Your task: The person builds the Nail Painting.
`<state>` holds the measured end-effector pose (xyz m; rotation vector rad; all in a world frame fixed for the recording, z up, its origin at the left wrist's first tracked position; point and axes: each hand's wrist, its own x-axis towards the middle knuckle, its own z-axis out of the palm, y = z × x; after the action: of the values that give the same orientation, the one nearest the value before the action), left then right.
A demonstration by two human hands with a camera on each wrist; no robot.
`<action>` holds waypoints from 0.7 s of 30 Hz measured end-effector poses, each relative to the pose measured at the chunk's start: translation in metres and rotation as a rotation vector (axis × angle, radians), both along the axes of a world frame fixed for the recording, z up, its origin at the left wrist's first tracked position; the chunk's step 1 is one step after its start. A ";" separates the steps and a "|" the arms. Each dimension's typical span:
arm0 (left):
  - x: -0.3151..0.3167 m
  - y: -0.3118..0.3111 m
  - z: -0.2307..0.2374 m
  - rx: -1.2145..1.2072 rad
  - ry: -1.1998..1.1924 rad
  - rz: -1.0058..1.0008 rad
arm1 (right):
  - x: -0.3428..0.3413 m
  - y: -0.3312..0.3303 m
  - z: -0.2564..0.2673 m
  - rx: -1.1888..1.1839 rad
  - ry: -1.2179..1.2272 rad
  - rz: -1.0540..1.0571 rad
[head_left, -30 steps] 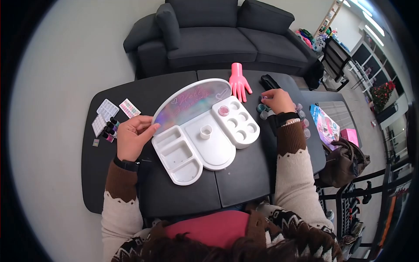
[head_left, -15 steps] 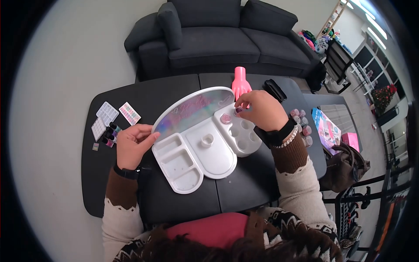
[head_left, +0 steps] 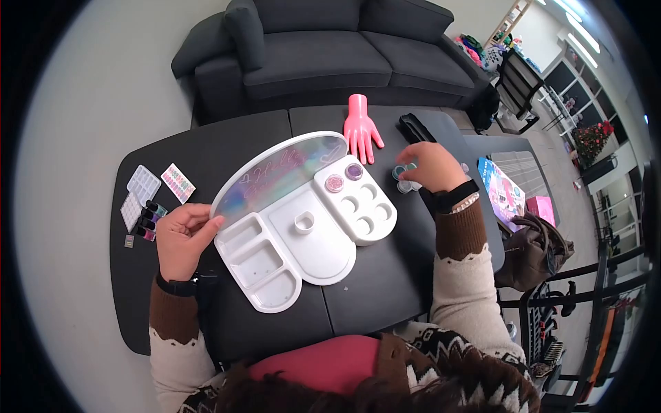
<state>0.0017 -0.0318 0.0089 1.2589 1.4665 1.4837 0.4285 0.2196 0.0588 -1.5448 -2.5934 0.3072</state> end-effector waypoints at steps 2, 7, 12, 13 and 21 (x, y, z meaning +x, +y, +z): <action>-0.002 0.000 -0.003 0.010 -0.017 -0.002 | -0.003 -0.001 -0.003 0.009 -0.010 0.004; 0.001 0.000 0.000 0.007 -0.024 -0.003 | -0.011 -0.008 0.003 0.044 -0.024 -0.015; 0.000 -0.003 0.002 -0.052 0.000 0.009 | -0.038 -0.073 0.043 0.154 0.305 0.276; -0.001 -0.002 0.000 -0.035 -0.001 -0.004 | -0.047 -0.088 0.046 0.172 0.315 0.322; -0.001 -0.001 -0.001 -0.027 0.003 0.008 | -0.074 -0.109 0.027 0.161 0.192 0.378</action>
<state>0.0002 -0.0331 0.0080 1.2414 1.4900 1.4630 0.3547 0.1107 0.0857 -0.9210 -2.6637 0.2545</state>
